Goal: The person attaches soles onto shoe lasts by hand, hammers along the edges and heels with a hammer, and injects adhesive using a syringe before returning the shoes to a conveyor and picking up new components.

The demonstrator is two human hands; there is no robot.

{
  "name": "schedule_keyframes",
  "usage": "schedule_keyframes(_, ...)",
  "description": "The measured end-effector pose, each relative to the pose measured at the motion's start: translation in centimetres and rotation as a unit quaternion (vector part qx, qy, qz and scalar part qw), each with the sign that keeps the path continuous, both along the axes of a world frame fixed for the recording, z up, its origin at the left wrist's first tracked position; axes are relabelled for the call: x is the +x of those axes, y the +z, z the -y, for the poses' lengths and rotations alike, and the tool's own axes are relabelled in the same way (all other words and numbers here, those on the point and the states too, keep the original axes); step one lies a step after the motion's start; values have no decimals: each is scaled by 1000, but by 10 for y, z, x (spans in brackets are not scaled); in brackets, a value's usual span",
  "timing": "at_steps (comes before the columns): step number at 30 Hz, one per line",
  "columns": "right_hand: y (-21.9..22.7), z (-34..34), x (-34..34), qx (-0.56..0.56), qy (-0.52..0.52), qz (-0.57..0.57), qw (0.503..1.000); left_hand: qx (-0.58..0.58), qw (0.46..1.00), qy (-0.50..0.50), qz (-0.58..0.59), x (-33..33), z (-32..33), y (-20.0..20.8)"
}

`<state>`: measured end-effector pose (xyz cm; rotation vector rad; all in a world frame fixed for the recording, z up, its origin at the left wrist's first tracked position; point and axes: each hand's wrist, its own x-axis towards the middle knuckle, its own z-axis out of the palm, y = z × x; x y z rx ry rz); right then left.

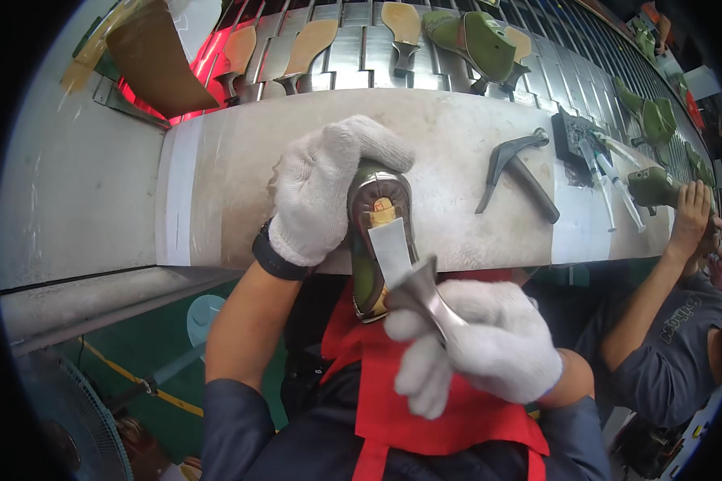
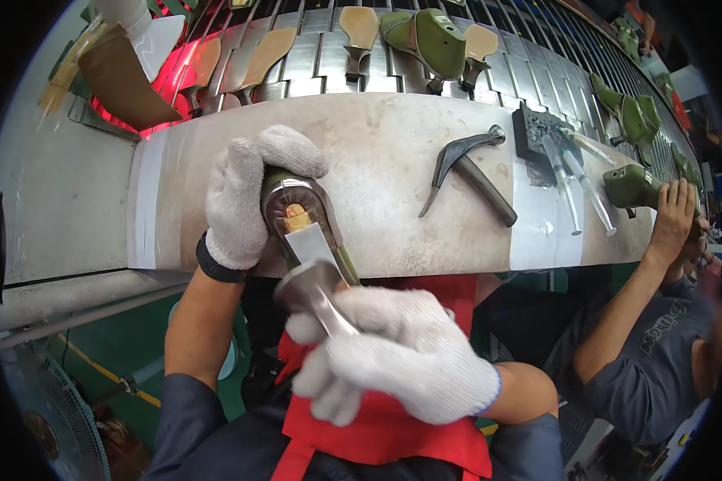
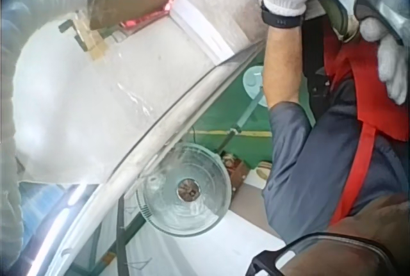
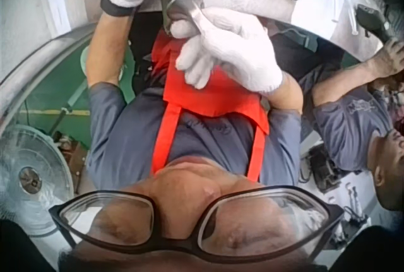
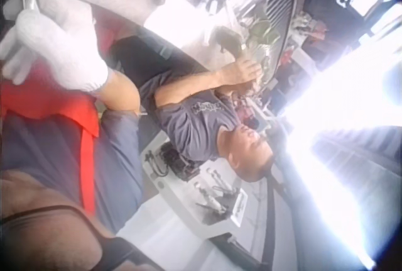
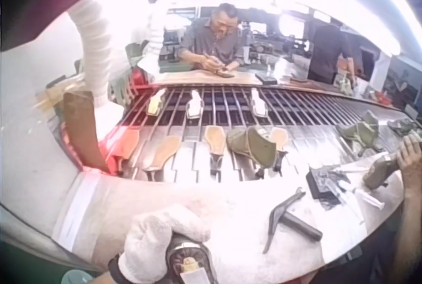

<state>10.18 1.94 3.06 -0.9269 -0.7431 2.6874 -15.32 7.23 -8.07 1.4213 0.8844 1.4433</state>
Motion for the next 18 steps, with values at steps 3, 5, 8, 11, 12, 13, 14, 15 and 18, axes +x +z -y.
schedule_keyframes(3, -21, 5, -25, -15, -82, -33, 996, 26, 998, -10, 52, 3, -3, -4)
schedule_keyframes(5, -30, 4, -37, -34, -150, -73, 985, 27, 998, -15, 48, 2, -4, -5)
schedule_keyframes(8, -28, 6, -50, -10, -170, -33, 985, 17, 1000, -11, 11, -1, -2, -4)
schedule_keyframes(11, -31, 7, -51, -17, -187, -31, 982, 7, 1000, -3, -25, -1, 0, -1)
schedule_keyframes(12, -32, 6, -51, -43, -195, -63, 978, 9, 1000, -2, -28, -1, -1, 1)
schedule_keyframes(13, -31, 6, -52, -43, -196, -63, 978, 9, 1000, -3, -28, -1, -1, 2)
schedule_keyframes(14, -29, 6, -54, -46, -199, -52, 978, 9, 1000, -7, -29, -2, -2, 2)
schedule_keyframes(15, -27, 6, -56, -49, -202, -41, 977, 10, 999, -12, -30, -2, -2, 2)
schedule_keyframes(18, -23, 6, -62, -23, -202, 18, 979, 5, 1000, -16, -25, -3, -3, 3)
